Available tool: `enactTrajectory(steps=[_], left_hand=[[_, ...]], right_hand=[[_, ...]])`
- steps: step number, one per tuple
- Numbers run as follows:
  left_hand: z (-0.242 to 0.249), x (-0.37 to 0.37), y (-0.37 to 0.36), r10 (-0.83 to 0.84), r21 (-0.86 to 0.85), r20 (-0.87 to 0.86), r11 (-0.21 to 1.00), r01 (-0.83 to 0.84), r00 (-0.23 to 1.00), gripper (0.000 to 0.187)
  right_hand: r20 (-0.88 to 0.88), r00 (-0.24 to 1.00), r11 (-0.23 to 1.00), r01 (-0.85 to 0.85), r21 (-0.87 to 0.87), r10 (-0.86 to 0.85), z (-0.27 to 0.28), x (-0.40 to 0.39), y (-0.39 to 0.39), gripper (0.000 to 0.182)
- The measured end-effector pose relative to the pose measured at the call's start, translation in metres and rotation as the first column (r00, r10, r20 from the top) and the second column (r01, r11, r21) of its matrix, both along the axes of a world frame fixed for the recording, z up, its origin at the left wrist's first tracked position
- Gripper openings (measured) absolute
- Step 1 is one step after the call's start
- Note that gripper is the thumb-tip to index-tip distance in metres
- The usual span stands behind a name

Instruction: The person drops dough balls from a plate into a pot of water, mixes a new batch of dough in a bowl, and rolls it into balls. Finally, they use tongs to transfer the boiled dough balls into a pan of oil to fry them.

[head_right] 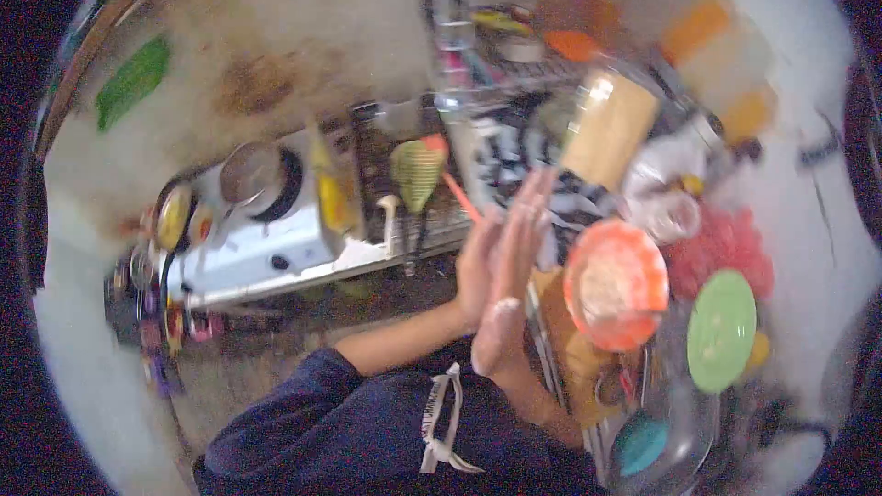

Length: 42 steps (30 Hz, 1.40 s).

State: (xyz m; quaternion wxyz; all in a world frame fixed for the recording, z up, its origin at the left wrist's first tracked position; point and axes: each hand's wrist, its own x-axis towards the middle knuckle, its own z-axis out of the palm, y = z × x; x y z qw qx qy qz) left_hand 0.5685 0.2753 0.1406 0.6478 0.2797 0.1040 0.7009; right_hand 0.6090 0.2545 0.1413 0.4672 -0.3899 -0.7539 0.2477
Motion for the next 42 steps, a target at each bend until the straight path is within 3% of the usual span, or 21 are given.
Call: enactTrajectory(steps=[4,5,8,10,11,13,16,17,18,21,26,28,30,31,32,34,36,37,38,40,42], left_hand=[[-0.006,-0.021,-0.022,0.225,-0.167,-0.088,0.957,-0.237,0.970,0.048],[-0.018,-0.030,-0.028,0.281,-0.149,-0.341,0.926,-0.346,0.897,0.049],[-0.031,-0.038,-0.058,0.282,-0.443,-0.095,0.847,-0.294,0.955,0.042],[-0.043,-0.037,-0.085,0.307,-0.441,-0.254,0.807,-0.392,0.917,0.043],[-0.069,-0.040,-0.092,0.332,-0.526,-0.191,0.760,-0.383,0.923,0.044],[-0.076,-0.053,-0.110,0.401,-0.615,-0.177,0.668,-0.419,0.899,0.048],[-0.110,-0.091,-0.136,0.500,-0.393,0.026,0.801,-0.451,0.866,0.049],[-0.106,-0.108,-0.141,0.451,-0.475,0.351,0.841,-0.259,0.821,0.052],[-0.111,-0.122,-0.151,0.338,-0.347,0.341,0.913,-0.217,0.877,0.055],[-0.113,-0.125,-0.173,0.586,-0.529,0.285,0.756,-0.385,0.758,0.054],[-0.145,-0.128,-0.210,0.553,-0.061,0.011,0.832,-0.552,0.833,0.057],[-0.095,-0.132,-0.224,0.483,-0.275,-0.100,0.827,-0.490,0.870,0.056],[-0.071,-0.120,-0.234,0.480,-0.622,-0.012,0.683,-0.383,0.877,0.056],[-0.082,-0.127,-0.233,0.493,-0.616,0.035,0.695,-0.370,0.869,0.054],[-0.086,-0.139,-0.232,0.508,-0.587,-0.214,0.615,-0.526,0.834,0.053],[-0.109,-0.173,-0.223,0.653,-0.296,-0.131,0.692,-0.658,0.746,0.054],[-0.108,-0.214,-0.215,0.606,-0.357,0.188,0.775,-0.522,0.773,0.053],[-0.106,-0.222,-0.214,0.632,-0.192,-0.086,0.748,-0.635,0.770,0.052],[-0.102,-0.220,-0.218,0.615,-0.196,-0.084,0.761,-0.618,0.784,0.052],[-0.085,-0.210,-0.226,0.519,-0.136,-0.593,0.689,-0.712,0.615,0.050],[-0.063,-0.200,-0.228,0.511,-0.267,-0.364,0.744,-0.613,0.779,0.051]], right_hand=[[0.060,0.976,0.978,-0.208,-0.029,0.210,0.000,-0.022,0.004,0.079],[0.071,0.968,0.971,-0.238,-0.033,0.240,-0.002,-0.027,0.003,0.080],[0.074,0.969,0.971,-0.237,-0.018,0.237,-0.048,-0.044,0.005,0.073],[0.069,0.957,0.951,-0.268,-0.154,0.281,-0.059,-0.051,0.013,0.063],[-0.141,0.926,0.867,-0.376,-0.326,0.349,-0.068,-0.062,0.000,0.056],[-0.031,0.910,0.869,-0.405,-0.284,0.414,-0.077,-0.075,-0.035,0.059],[-0.182,0.808,0.726,-0.585,-0.363,0.560,-0.073,-0.085,-0.108,0.069],[-0.104,0.838,0.797,-0.542,-0.265,0.536,-0.059,-0.097,-0.130,0.073],[-0.028,0.867,0.854,-0.496,-0.155,0.498,-0.049,-0.106,-0.144,0.076],[0.078,0.699,0.694,-0.677,-0.245,0.711,-0.064,-0.111,-0.134,0.077],[0.166,0.674,0.694,-0.693,-0.198,0.720,-0.070,-0.143,-0.149,0.077],[0.298,0.702,0.750,-0.656,-0.083,0.647,-0.074,-0.158,-0.143,0.064],[0.054,0.778,0.722,-0.551,-0.418,0.626,-0.092,-0.175,-0.128,0.061],[0.014,0.773,0.684,-0.553,-0.475,0.634,-0.094,-0.177,-0.136,0.055],[0.009,0.773,0.697,-0.567,-0.439,0.635,-0.099,-0.179,-0.142,0.056],[0.001,0.806,0.747,-0.548,-0.376,0.592,-0.095,-0.182,-0.177,0.057],[-0.085,0.742,0.705,-0.661,-0.256,0.665,-0.068,-0.183,-0.205,0.058],[-0.128,0.766,0.739,-0.642,-0.204,0.629,-0.067,-0.193,-0.198,0.056],[-0.173,0.787,0.773,-0.616,-0.153,0.593,-0.067,-0.203,-0.191,0.055],[-0.170,0.809,0.793,-0.587,-0.166,0.563,-0.069,-0.213,-0.191,0.055],[-0.171,0.834,0.805,-0.552,-0.218,0.525,-0.073,-0.220,-0.196,0.055]])
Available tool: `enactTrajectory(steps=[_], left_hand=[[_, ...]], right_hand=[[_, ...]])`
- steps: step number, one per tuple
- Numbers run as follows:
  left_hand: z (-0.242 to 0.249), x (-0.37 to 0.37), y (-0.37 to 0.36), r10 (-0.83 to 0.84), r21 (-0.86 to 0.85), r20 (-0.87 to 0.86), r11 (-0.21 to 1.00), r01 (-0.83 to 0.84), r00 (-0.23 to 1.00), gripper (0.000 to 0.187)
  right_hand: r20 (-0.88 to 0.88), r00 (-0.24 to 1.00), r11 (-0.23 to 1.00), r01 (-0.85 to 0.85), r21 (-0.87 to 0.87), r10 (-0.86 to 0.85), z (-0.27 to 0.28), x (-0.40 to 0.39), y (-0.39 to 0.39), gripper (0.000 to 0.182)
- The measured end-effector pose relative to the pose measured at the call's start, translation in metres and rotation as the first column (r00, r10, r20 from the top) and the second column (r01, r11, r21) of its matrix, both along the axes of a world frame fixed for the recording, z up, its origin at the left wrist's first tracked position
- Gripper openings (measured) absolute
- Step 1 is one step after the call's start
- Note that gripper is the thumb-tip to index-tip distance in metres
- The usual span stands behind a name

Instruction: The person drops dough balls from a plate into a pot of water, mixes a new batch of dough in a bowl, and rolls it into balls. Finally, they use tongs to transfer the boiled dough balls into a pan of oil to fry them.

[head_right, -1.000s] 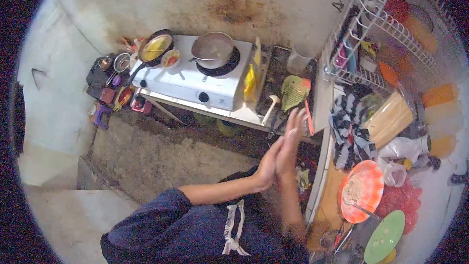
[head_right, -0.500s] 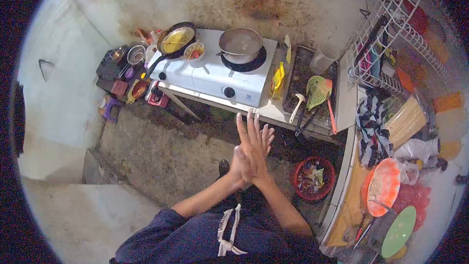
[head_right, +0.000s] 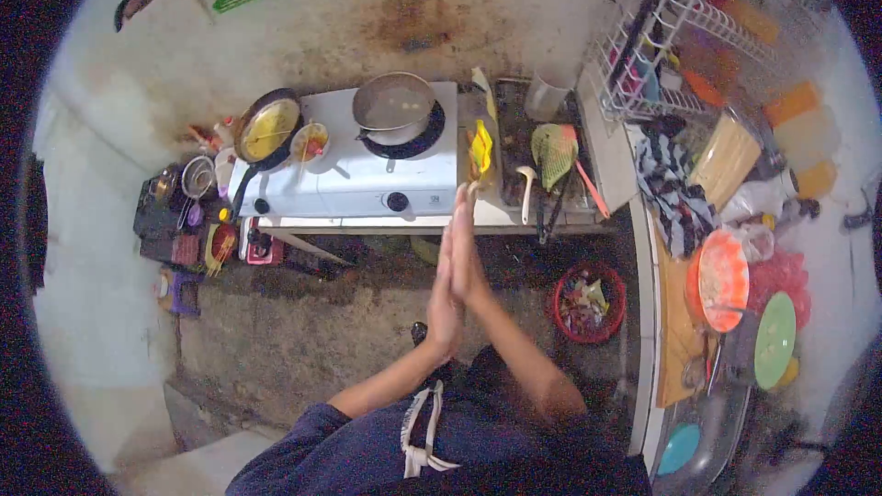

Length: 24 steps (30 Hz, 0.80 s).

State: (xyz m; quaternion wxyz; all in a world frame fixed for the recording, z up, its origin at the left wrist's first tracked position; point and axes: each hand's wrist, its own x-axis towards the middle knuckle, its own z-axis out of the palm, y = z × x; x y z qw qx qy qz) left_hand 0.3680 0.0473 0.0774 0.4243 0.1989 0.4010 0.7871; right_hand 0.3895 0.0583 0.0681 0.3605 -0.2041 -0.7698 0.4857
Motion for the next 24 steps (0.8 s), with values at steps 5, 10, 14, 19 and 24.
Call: enactTrajectory(steps=[5,10,14,19,24], left_hand=[[-0.040,-0.050,0.021,-0.101,0.111,0.130,0.990,0.087,0.986,0.051],[-0.044,-0.043,0.016,-0.186,-0.149,-0.059,0.973,0.176,0.981,0.051],[-0.040,-0.008,0.017,-0.227,-0.214,0.077,0.947,0.239,0.971,0.054],[-0.087,-0.039,0.084,-0.248,0.002,0.475,0.960,0.280,0.845,0.057],[-0.062,-0.002,0.093,-0.334,-0.129,0.238,0.920,0.371,0.912,0.058]], right_hand=[[0.082,0.993,0.991,0.094,-0.092,-0.087,-0.013,-0.012,-0.006,0.054],[0.042,0.983,0.904,0.183,-0.386,-0.181,-0.026,-0.026,0.026,0.058],[0.041,0.968,0.887,0.242,-0.394,-0.246,-0.051,-0.019,0.041,0.062],[0.168,0.935,0.932,0.337,-0.135,-0.314,-0.017,-0.011,0.047,0.061],[0.207,0.874,0.867,0.474,-0.156,-0.440,-0.075,0.001,0.122,0.057]])
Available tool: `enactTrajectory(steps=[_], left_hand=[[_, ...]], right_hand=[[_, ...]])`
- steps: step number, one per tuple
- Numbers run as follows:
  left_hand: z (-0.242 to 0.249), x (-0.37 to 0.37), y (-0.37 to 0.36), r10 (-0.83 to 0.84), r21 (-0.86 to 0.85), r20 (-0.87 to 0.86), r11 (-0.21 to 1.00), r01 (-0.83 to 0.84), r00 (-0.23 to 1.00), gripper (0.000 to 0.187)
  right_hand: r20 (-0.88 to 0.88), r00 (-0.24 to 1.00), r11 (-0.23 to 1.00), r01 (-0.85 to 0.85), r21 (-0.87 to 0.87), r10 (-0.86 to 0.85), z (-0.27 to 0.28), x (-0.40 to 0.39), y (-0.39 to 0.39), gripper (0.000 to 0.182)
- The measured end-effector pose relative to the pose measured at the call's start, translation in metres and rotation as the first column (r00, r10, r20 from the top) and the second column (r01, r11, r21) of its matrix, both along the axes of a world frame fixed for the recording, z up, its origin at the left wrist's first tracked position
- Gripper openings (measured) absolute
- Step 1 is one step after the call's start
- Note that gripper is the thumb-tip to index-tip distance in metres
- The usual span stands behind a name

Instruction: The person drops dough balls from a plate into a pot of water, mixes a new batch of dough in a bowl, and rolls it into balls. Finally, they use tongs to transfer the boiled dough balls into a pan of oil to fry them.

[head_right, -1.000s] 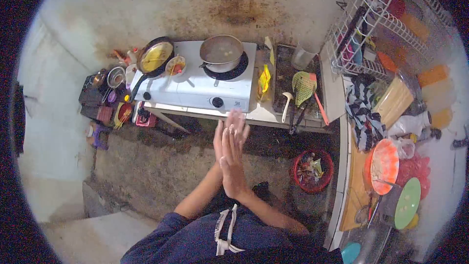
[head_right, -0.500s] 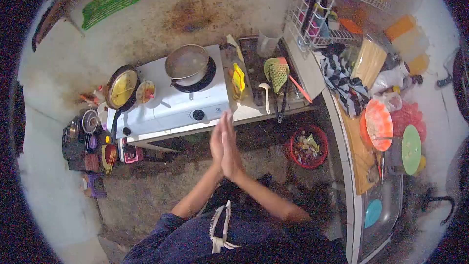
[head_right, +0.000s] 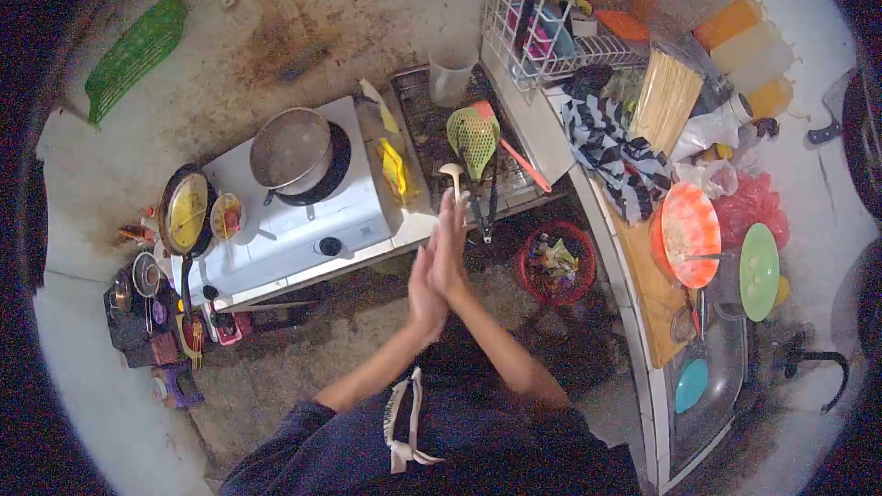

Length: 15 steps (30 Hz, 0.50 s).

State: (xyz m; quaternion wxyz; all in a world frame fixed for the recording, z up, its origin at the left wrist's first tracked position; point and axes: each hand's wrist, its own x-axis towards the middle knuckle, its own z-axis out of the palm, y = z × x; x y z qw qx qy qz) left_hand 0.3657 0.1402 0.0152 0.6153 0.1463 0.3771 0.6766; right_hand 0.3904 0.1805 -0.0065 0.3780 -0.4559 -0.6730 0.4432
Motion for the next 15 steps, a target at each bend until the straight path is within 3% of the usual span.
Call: enactTrajectory(steps=[3,6,8,9,12,15], left_hand=[[-0.009,0.009,0.017,-0.005,-0.042,0.002,0.999,0.005,1.000,0.057],[-0.049,0.005,0.040,-0.091,0.030,0.009,0.995,0.091,0.996,0.057],[-0.083,-0.004,0.058,-0.090,0.085,0.336,0.994,0.065,0.937,0.058],[-0.120,-0.009,0.068,-0.197,0.202,0.084,0.963,0.176,0.977,0.059],[-0.098,0.004,0.066,-0.250,0.083,0.217,0.968,0.237,0.944,0.061],[-0.084,0.000,0.072,-0.242,-0.036,0.276,0.965,0.261,0.930,0.061]], right_hand=[[0.253,0.967,0.995,-0.018,0.097,-0.007,0.008,0.006,0.001,0.054],[0.486,0.874,0.981,-0.068,0.179,-0.028,0.020,0.010,0.002,0.054],[0.623,0.781,0.968,-0.114,0.225,-0.053,0.024,0.015,0.002,0.055],[0.623,0.781,0.967,-0.116,0.225,-0.052,0.019,0.019,0.014,0.055],[0.222,0.968,0.994,-0.111,-0.020,0.112,-0.011,0.030,0.040,0.062],[0.280,0.952,0.991,-0.131,0.018,0.120,-0.017,0.029,0.057,0.063]])
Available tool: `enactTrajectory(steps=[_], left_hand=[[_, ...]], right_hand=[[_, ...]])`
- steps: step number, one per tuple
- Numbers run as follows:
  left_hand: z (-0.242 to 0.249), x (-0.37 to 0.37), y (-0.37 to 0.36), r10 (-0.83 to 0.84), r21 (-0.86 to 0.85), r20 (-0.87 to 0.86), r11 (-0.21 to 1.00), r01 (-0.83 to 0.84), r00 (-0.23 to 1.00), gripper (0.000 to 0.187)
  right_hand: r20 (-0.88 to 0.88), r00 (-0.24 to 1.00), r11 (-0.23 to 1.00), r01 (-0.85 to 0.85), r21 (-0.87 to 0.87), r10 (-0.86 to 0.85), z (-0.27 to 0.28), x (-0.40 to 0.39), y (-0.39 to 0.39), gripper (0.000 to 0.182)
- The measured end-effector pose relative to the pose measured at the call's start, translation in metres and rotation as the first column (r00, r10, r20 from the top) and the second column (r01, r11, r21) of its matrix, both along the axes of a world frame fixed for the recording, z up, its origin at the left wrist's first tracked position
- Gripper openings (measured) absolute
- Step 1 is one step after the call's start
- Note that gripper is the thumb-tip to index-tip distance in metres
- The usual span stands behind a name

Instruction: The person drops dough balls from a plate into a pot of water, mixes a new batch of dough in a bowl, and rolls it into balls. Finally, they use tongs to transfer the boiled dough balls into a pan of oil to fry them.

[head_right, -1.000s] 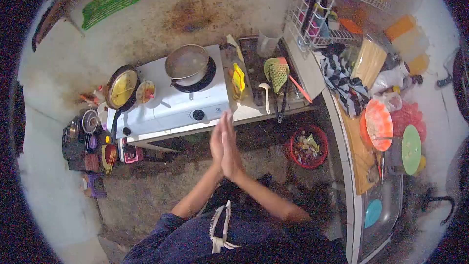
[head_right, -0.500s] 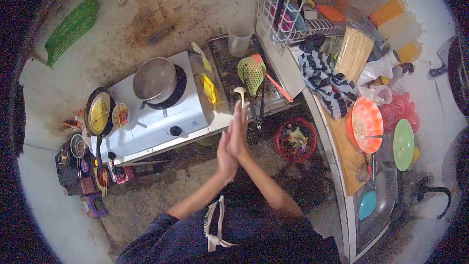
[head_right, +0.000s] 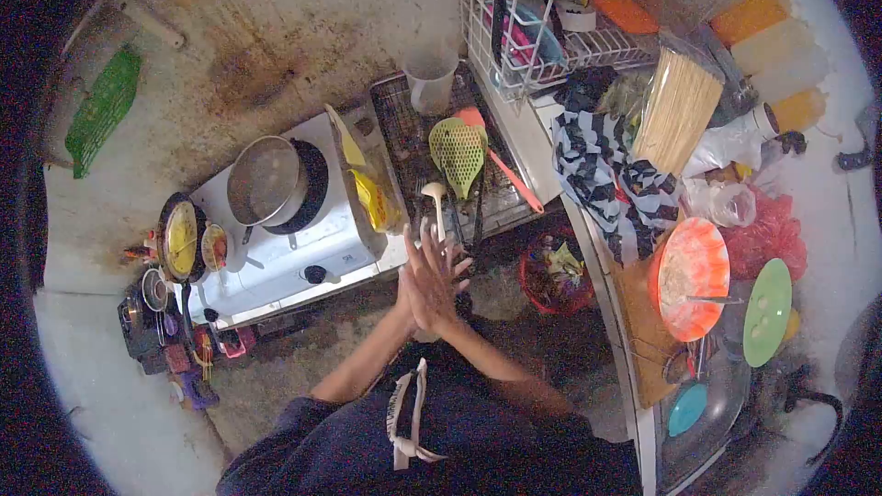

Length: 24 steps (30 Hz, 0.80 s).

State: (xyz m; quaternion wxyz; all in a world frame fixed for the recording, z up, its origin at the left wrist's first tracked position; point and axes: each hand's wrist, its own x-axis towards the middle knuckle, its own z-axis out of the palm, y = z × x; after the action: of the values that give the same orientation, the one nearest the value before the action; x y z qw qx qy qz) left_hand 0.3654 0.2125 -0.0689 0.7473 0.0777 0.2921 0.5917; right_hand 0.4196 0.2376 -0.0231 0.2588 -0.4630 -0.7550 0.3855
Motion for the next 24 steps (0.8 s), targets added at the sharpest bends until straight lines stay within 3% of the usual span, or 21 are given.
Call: enactTrajectory(steps=[1,2,3,5,6,9,10,12,15,18,19,24], left_hand=[[0.003,0.000,0.002,-0.023,-0.040,0.009,0.999,0.023,1.000,0.059],[0.007,0.001,0.004,-0.033,-0.047,-0.105,0.999,0.028,0.994,0.055],[0.035,0.001,-0.002,-0.164,-0.251,0.065,0.952,0.175,0.984,0.049],[0.057,0.013,-0.010,-0.292,-0.316,-0.028,0.910,0.269,0.956,0.046],[0.051,0.007,-0.013,-0.394,-0.203,0.015,0.899,0.389,0.919,0.043],[0.016,-0.006,-0.018,-0.373,-0.126,-0.082,0.924,0.361,0.924,0.042],[0.011,-0.010,-0.021,-0.275,-0.203,-0.095,0.946,0.252,0.957,0.039],[0.004,-0.021,-0.026,-0.228,-0.236,-0.139,0.953,0.191,0.964,0.040],[0.002,-0.037,-0.032,-0.187,-0.302,-0.229,0.946,0.113,0.955,0.041],[0.005,-0.051,-0.044,-0.085,-0.317,-0.321,0.948,-0.022,0.943,0.040],[0.007,-0.057,-0.052,-0.019,-0.265,-0.319,0.962,-0.070,0.948,0.039],[-0.006,-0.083,-0.088,0.143,-0.319,-0.293,0.917,-0.238,0.945,0.043]], right_hand=[[0.016,1.000,0.999,-0.012,0.030,0.011,0.000,0.000,0.009,0.062],[0.144,0.990,0.994,-0.017,0.108,0.001,-0.015,0.006,0.026,0.059],[0.307,0.948,0.989,0.040,0.139,-0.082,-0.041,0.012,0.047,0.058],[0.523,0.826,0.958,0.071,0.277,-0.212,-0.061,0.032,0.076,0.056],[0.578,0.783,0.954,0.064,0.293,-0.230,-0.068,0.042,0.087,0.057],[0.507,0.794,0.938,0.230,0.258,-0.335,-0.085,0.059,0.096,0.072],[0.508,0.799,0.942,0.217,0.257,-0.323,-0.087,0.059,0.095,0.072],[0.436,0.878,0.971,0.237,-0.034,-0.199,-0.073,0.053,0.089,0.086],[0.402,0.891,0.977,0.204,0.067,-0.213,-0.087,0.040,0.086,0.094],[0.401,0.878,0.961,0.276,0.023,-0.262,-0.103,0.035,0.097,0.099],[0.353,0.885,0.950,0.309,0.047,-0.305,-0.109,0.038,0.097,0.100],[0.245,0.887,0.918,0.395,0.033,-0.390,-0.109,0.048,0.096,0.095]])
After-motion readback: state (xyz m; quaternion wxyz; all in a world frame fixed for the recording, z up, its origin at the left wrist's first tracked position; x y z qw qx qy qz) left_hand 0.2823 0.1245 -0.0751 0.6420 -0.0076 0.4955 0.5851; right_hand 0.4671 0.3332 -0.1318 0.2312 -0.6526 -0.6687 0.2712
